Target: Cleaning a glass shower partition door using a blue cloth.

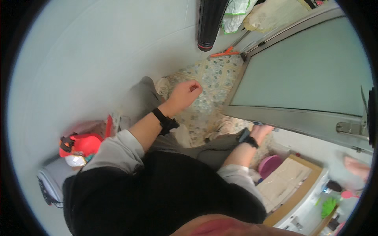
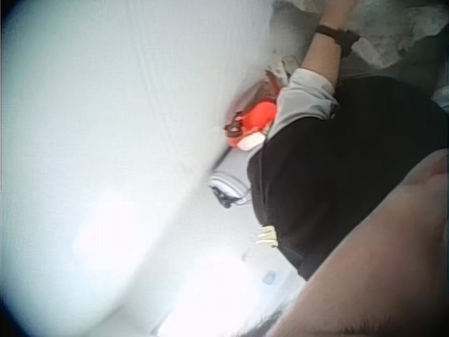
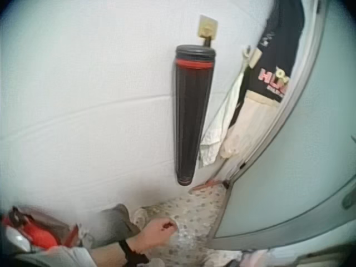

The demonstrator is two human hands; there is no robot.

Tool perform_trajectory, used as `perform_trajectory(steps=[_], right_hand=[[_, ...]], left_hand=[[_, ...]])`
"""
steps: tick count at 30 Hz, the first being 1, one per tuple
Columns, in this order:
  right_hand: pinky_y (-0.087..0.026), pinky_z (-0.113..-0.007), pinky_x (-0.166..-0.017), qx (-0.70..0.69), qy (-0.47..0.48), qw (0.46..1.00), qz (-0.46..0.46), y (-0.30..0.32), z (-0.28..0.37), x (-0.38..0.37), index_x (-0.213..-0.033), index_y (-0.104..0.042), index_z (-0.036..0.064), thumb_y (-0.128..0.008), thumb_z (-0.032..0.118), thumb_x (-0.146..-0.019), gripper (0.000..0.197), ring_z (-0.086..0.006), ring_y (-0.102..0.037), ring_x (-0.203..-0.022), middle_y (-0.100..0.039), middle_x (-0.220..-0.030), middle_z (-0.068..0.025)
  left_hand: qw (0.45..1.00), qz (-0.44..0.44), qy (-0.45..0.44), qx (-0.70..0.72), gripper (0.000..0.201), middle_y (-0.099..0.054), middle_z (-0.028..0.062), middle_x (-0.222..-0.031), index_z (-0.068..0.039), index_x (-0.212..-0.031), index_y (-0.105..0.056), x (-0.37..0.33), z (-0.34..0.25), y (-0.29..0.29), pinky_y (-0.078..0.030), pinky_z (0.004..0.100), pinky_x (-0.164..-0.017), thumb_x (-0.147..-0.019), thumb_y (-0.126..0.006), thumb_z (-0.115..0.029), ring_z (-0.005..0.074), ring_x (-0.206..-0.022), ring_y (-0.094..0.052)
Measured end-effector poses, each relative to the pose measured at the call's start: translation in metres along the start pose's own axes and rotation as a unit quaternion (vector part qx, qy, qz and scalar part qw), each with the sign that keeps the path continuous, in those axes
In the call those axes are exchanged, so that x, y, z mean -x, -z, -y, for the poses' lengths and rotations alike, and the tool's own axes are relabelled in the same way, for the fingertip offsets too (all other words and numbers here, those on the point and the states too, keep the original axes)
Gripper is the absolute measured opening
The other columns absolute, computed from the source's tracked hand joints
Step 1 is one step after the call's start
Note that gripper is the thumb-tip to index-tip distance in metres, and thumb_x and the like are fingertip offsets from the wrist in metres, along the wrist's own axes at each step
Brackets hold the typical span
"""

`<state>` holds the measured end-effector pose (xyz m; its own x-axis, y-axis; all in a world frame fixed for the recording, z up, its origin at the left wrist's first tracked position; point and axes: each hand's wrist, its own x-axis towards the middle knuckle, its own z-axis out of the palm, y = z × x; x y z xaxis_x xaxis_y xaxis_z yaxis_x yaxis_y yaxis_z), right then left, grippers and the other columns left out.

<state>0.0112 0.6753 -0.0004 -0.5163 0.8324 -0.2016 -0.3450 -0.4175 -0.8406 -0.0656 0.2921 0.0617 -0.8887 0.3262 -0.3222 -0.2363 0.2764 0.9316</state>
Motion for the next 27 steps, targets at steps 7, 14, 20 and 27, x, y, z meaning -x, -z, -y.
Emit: perform_trajectory(steps=[7, 14, 20, 27], right_hand=[[-0.054, -0.044, -0.091, 0.074, -0.097, 0.986, 0.116, -0.009, -0.04, 0.005, -0.133, -0.056, 0.0034, -0.054, 0.035, -0.104, 0.043, -0.0256, -0.061, -0.111, -0.065, -0.121, -0.01], [-0.055, -0.036, -0.096, -0.02, -0.209, 0.969, 0.131, -0.013, -0.02, 0.001, -0.13, -0.059, -0.0044, -0.046, 0.022, -0.101, 0.041, -0.0272, -0.068, -0.111, -0.068, -0.124, -0.0157], [-0.056, -0.036, -0.095, -0.041, -0.165, 0.985, 0.011, 0.015, 0.008, -0.019, -0.128, -0.06, -0.0066, -0.047, 0.021, -0.1, 0.041, -0.0258, -0.07, -0.109, -0.069, -0.122, -0.0162], [-0.058, -0.034, -0.088, -0.079, -0.127, 0.989, -0.008, 0.04, 0.011, -0.031, -0.122, -0.063, -0.0066, -0.051, 0.022, -0.1, 0.038, -0.024, -0.072, -0.103, -0.071, -0.116, -0.0149]], left_hand=[[0.991, 0.047, -0.123, -0.038, 0.026, -0.07, 0.0068, -0.1, -0.002, -0.112, -0.066, -0.024, -0.007, -0.072, -0.051, 0.033, -0.078, -0.095, -0.065, -0.022, 0.0166, -0.092, -0.065], [0.971, 0.026, -0.233, -0.039, 0.07, -0.046, 0.0151, -0.148, -0.001, -0.153, -0.032, -0.032, -0.023, -0.113, -0.04, 0.0371, -0.109, -0.094, -0.066, -0.019, 0.0266, -0.134, -0.047], [0.962, -0.126, -0.188, 0.153, 0.063, -0.046, 0.0145, -0.146, 0.002, -0.152, -0.028, -0.052, -0.056, -0.112, -0.037, 0.0372, -0.111, -0.102, -0.059, -0.02, 0.0236, -0.133, -0.046], [0.955, -0.221, -0.167, 0.11, 0.051, -0.053, 0.0176, -0.136, 0.006, -0.141, -0.04, -0.074, -0.057, -0.113, -0.04, 0.0375, -0.108, -0.102, -0.06, -0.021, 0.0244, -0.125, -0.051]])
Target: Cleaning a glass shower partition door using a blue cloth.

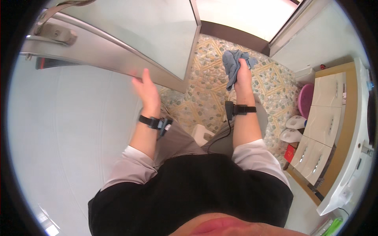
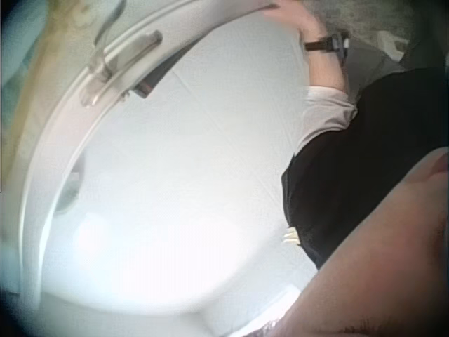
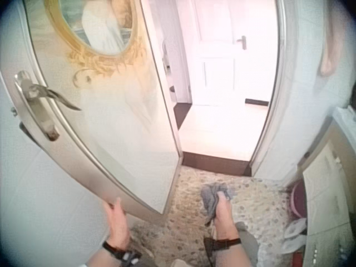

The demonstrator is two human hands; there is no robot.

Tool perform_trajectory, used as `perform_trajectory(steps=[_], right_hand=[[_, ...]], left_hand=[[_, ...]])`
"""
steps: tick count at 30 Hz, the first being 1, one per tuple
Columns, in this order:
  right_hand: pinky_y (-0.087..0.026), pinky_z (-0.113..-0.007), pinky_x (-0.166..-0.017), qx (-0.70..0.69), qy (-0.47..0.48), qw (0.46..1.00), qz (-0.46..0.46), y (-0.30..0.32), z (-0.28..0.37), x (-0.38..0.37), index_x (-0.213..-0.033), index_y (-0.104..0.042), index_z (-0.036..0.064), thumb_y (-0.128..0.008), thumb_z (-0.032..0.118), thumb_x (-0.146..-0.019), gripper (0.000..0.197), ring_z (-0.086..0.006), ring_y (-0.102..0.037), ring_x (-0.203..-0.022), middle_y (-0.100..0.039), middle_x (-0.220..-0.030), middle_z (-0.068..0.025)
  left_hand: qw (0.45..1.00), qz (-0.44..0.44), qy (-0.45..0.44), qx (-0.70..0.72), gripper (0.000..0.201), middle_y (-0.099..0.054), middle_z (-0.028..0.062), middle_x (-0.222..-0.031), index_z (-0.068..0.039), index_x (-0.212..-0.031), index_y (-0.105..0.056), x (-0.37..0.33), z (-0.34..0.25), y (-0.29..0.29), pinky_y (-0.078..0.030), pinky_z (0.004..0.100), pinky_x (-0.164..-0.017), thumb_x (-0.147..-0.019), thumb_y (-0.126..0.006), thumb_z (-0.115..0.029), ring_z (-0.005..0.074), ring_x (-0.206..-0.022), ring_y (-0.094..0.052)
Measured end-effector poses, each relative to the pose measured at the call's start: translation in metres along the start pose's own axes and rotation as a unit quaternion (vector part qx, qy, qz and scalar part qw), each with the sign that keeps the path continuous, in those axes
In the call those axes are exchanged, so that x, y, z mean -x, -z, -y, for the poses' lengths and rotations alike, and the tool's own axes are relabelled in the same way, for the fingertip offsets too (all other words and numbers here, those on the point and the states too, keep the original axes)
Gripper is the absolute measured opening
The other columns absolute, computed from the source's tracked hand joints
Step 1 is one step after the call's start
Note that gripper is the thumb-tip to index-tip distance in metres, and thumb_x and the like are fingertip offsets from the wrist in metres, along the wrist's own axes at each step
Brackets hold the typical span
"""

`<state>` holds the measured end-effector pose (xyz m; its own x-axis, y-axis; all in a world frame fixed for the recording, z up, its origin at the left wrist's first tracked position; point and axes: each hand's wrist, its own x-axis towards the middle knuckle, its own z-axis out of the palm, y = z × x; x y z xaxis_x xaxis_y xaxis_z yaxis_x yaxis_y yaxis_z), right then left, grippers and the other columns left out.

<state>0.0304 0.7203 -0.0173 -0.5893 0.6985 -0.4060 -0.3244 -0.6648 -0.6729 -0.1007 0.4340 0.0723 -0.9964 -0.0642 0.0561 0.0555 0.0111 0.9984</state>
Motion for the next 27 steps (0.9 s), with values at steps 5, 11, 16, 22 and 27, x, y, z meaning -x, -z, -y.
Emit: perform_trajectory(steps=[5, 11, 16, 22, 27], right_hand=[[-0.058, -0.034, -0.085, 0.021, -0.019, 0.999, 0.014, -0.006, -0.012, -0.003, -0.125, -0.06, -0.0064, -0.051, 0.023, -0.101, 0.039, -0.0239, -0.072, -0.101, -0.072, -0.115, -0.0145], [-0.057, -0.035, -0.085, 0.076, -0.052, 0.995, -0.027, -0.026, -0.052, -0.004, -0.127, -0.061, -0.0015, -0.053, 0.023, -0.101, 0.036, -0.0239, -0.07, -0.1, -0.07, -0.116, -0.0136], [-0.055, -0.047, -0.09, 0.064, 0.091, 0.99, -0.084, 0.009, -0.042, -0.024, -0.125, -0.063, -0.0012, -0.053, 0.027, -0.099, 0.04, -0.0306, -0.065, -0.106, -0.066, -0.123, -0.0132], [-0.055, -0.047, -0.092, -0.019, 0.17, 0.976, -0.131, -0.019, -0.025, 0.007, -0.123, -0.065, -0.0024, -0.048, 0.035, -0.099, 0.047, -0.0314, -0.066, -0.104, -0.067, -0.122, -0.0136], [-0.051, -0.044, -0.096, 0.081, 0.131, 0.988, 0.028, -0.02, -0.065, 0.012, -0.127, -0.062, 0.0027, -0.05, 0.038, -0.102, 0.045, -0.0274, -0.061, -0.115, -0.064, -0.126, -0.011]], left_hand=[[0.989, 0.149, 0.021, -0.013, 0.055, -0.053, 0.0192, -0.138, 0.007, -0.141, -0.04, 0.069, -0.011, -0.018, -0.039, 0.0387, -0.109, -0.099, -0.065, -0.018, 0.026, -0.127, -0.052], [0.972, 0.237, 0.002, 0.004, 0.045, -0.049, 0.0083, -0.139, -0.003, -0.138, -0.046, 0.085, -0.01, 0.011, -0.049, 0.0311, -0.091, -0.097, -0.064, -0.008, 0.0178, -0.121, -0.051], [0.976, 0.21, -0.016, -0.05, 0.047, -0.049, 0.0076, -0.139, -0.005, -0.139, -0.047, 0.06, 0.002, 0.079, -0.05, 0.0315, -0.089, -0.096, -0.064, -0.007, 0.0184, -0.123, -0.05], [0.986, 0.155, 0.06, -0.024, 0.047, -0.052, 0.0115, -0.13, -0.008, -0.139, -0.048, 0.06, -0.012, 0.113, -0.05, 0.0308, -0.084, -0.096, -0.065, -0.012, 0.0159, -0.104, -0.055], [0.977, 0.21, 0.019, -0.03, 0.048, -0.054, 0.014, -0.127, -0.011, -0.14, -0.048, 0.063, -0.013, 0.086, -0.05, 0.0316, -0.083, -0.096, -0.066, -0.016, 0.0159, -0.099, -0.056]])
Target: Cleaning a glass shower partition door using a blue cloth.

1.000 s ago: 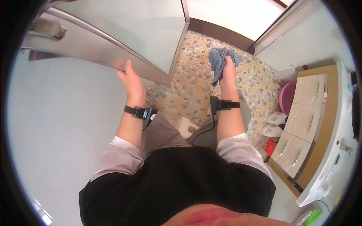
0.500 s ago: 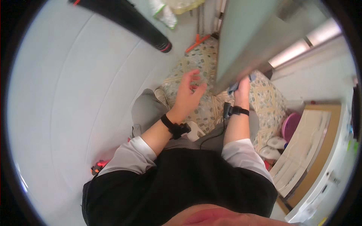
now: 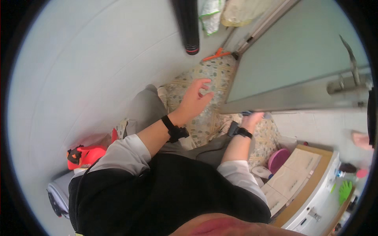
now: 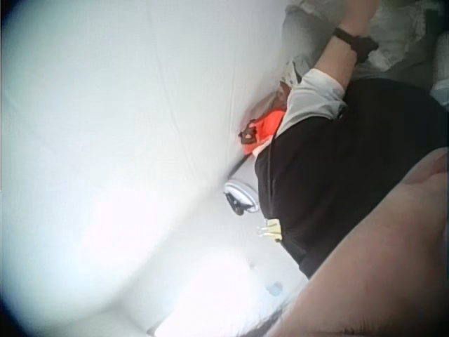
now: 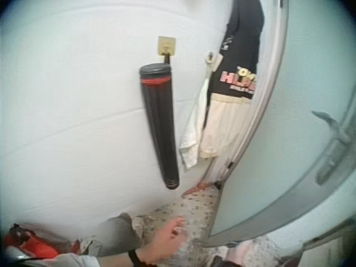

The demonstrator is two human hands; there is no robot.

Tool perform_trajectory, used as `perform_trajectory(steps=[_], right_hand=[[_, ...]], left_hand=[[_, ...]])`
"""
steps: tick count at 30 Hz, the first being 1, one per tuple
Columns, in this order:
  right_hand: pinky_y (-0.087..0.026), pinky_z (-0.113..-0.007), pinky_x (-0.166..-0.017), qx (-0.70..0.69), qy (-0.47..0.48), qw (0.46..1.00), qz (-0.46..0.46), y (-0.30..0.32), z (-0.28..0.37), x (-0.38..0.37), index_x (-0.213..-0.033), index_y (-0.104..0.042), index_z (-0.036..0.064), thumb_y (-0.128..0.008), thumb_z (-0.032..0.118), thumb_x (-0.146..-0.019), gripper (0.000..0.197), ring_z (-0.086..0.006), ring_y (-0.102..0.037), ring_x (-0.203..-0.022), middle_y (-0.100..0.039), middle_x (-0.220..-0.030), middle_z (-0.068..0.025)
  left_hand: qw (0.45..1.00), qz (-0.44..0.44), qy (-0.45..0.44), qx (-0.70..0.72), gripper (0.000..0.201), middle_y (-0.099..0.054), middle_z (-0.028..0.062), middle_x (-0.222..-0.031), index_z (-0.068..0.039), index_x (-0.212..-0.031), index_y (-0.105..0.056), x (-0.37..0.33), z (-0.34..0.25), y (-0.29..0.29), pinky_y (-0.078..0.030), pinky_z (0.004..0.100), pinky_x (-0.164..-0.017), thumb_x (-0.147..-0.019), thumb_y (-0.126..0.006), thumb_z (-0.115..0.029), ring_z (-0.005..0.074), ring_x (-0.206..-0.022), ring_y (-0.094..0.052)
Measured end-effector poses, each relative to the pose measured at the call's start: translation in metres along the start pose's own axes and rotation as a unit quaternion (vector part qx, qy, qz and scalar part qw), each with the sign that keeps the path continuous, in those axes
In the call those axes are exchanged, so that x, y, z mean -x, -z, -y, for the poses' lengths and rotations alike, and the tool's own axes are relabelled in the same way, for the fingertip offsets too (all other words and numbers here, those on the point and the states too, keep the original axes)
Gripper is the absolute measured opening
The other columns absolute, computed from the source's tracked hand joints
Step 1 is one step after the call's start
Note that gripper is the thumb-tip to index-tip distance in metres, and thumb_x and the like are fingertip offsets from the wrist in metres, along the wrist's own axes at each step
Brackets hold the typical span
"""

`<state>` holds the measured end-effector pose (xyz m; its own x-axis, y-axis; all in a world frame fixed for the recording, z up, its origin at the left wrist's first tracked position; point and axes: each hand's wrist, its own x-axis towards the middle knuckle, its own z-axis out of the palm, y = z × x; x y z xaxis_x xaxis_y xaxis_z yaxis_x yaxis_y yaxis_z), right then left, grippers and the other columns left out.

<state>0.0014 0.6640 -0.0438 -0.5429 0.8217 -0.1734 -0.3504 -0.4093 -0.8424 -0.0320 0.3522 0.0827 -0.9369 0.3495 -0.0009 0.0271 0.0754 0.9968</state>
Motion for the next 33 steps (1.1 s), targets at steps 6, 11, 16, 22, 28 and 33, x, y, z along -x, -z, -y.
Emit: perform_trajectory(steps=[6, 11, 16, 22, 28, 33], right_hand=[[-0.056, -0.036, -0.094, -0.053, -0.244, 0.963, 0.099, 0.001, -0.021, 0.005, -0.128, -0.06, -0.0017, -0.047, 0.024, -0.101, 0.04, -0.0261, -0.069, -0.109, -0.069, -0.12, -0.0132], [-0.057, -0.036, -0.094, 0.002, -0.188, 0.982, 0.002, 0.025, 0.003, -0.008, -0.124, -0.06, -0.0077, -0.046, 0.02, -0.098, 0.041, -0.0271, -0.07, -0.108, -0.07, -0.118, -0.017], [-0.057, -0.035, -0.089, 0.019, -0.131, 0.99, -0.049, 0.034, 0.043, -0.015, -0.121, -0.062, -0.0087, -0.05, 0.021, -0.097, 0.04, -0.0246, -0.071, -0.103, -0.07, -0.115, -0.0155], [-0.058, -0.032, -0.077, 0.0, -0.105, 0.99, -0.092, 0.058, 0.03, -0.032, -0.115, -0.064, -0.0041, -0.053, 0.02, -0.097, 0.032, -0.0211, -0.072, -0.092, -0.072, -0.106, -0.0111], [-0.058, -0.033, -0.078, -0.01, -0.065, 0.995, -0.068, 0.018, 0.024, -0.019, -0.119, -0.063, -0.0046, -0.055, 0.02, -0.097, 0.034, -0.0218, -0.072, -0.092, -0.072, -0.108, -0.012], [-0.055, -0.033, -0.086, -0.092, -0.072, 0.991, -0.066, -0.019, 0.026, -0.01, -0.12, -0.061, -0.0081, -0.061, 0.019, -0.094, 0.037, -0.0212, -0.068, -0.1, -0.067, -0.114, -0.0103]], left_hand=[[0.998, 0.034, -0.052, -0.029, 0.054, -0.051, 0.0192, -0.141, -0.007, -0.143, -0.044, -0.022, -0.001, -0.041, -0.051, 0.0329, -0.09, -0.095, -0.067, -0.017, 0.0212, -0.119, -0.057], [0.988, 0.061, 0.1, -0.1, 0.058, -0.052, 0.0163, -0.14, 0.0, -0.142, -0.043, -0.051, 0.005, -0.044, -0.05, 0.0332, -0.094, -0.092, -0.069, -0.015, 0.0211, -0.124, -0.054], [0.983, -0.174, -0.025, -0.051, 0.065, -0.051, 0.0157, -0.138, 0.001, -0.146, -0.037, -0.102, 0.026, -0.019, -0.051, 0.0344, -0.088, -0.091, -0.066, -0.018, 0.0227, -0.119, -0.054], [0.967, -0.25, 0.057, 0.002, 0.045, -0.053, 0.0105, -0.131, -0.004, -0.129, -0.045, -0.103, -0.014, -0.025, -0.05, 0.031, -0.072, -0.092, -0.065, -0.019, 0.0171, -0.105, -0.056], [0.998, -0.04, 0.047, -0.003, 0.061, -0.051, 0.0153, -0.139, 0.002, -0.147, -0.035, -0.045, -0.001, -0.062, -0.051, 0.0327, -0.084, -0.094, -0.063, -0.011, 0.0211, -0.116, -0.056], [0.994, 0.04, 0.024, 0.097, 0.064, -0.049, 0.0152, -0.145, -0.002, -0.154, -0.032, -0.024, 0.004, -0.049, -0.051, 0.0314, -0.087, -0.096, -0.06, -0.009, 0.0205, -0.117, -0.059]])
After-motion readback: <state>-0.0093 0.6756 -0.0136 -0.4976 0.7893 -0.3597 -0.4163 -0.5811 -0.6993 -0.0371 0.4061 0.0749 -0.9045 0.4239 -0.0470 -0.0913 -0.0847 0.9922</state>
